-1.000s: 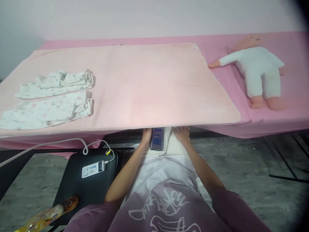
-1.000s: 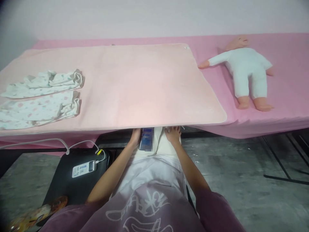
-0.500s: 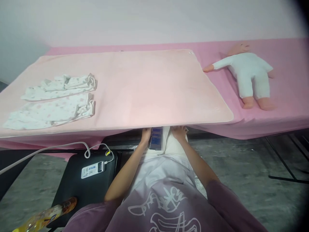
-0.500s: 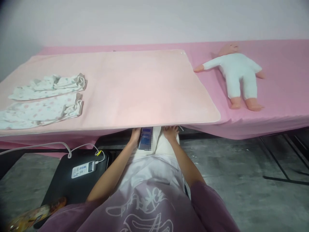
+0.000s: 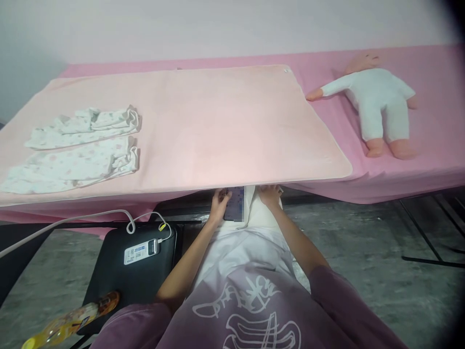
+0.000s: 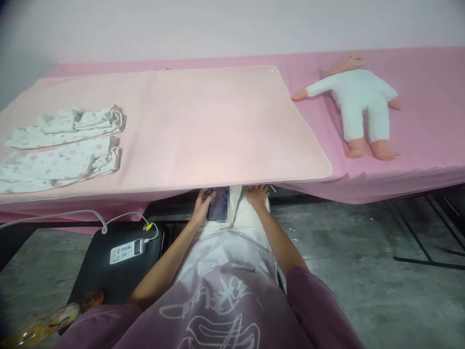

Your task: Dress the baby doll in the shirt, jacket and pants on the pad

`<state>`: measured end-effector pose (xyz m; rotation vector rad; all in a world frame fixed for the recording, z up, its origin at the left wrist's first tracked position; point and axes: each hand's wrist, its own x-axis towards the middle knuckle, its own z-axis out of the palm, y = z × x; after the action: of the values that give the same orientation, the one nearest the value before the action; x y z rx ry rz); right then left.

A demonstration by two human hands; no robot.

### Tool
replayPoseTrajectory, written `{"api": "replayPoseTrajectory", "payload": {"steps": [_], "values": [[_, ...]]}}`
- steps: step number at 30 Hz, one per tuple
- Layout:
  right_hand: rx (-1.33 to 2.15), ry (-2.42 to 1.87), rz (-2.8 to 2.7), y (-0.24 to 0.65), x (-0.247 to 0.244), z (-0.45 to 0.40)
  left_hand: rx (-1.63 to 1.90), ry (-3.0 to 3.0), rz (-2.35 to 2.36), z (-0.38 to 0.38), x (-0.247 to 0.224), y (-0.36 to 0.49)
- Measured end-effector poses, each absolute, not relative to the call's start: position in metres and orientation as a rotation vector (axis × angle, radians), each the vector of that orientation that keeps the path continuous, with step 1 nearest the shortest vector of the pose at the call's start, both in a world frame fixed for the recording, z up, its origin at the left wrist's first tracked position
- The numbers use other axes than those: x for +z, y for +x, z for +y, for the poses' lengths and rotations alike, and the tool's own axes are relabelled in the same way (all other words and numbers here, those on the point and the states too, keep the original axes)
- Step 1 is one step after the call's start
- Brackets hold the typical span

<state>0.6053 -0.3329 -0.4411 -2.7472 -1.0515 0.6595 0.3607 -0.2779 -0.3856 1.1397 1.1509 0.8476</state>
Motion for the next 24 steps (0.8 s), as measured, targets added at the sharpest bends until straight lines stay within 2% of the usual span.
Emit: {"api": "replayPoseTrajectory", "payload": {"steps": [6, 15, 24], "values": [[0.672, -2.752, -1.046, 0.605, -0.44, -0.332, 0.855, 1.31, 1.043, -0.307, -0.391, 0.336], [0.707, -2.779, -1.045, 0.605, -0.44, -0.332, 0.816, 1.26, 1.214, -0.274, -0.391, 0.363], [0.692, -2.774, -1.041, 0.607, -0.443, -0.331, 0.781, 1.29, 1.26, -0.281, -0.391, 0.349]]}}
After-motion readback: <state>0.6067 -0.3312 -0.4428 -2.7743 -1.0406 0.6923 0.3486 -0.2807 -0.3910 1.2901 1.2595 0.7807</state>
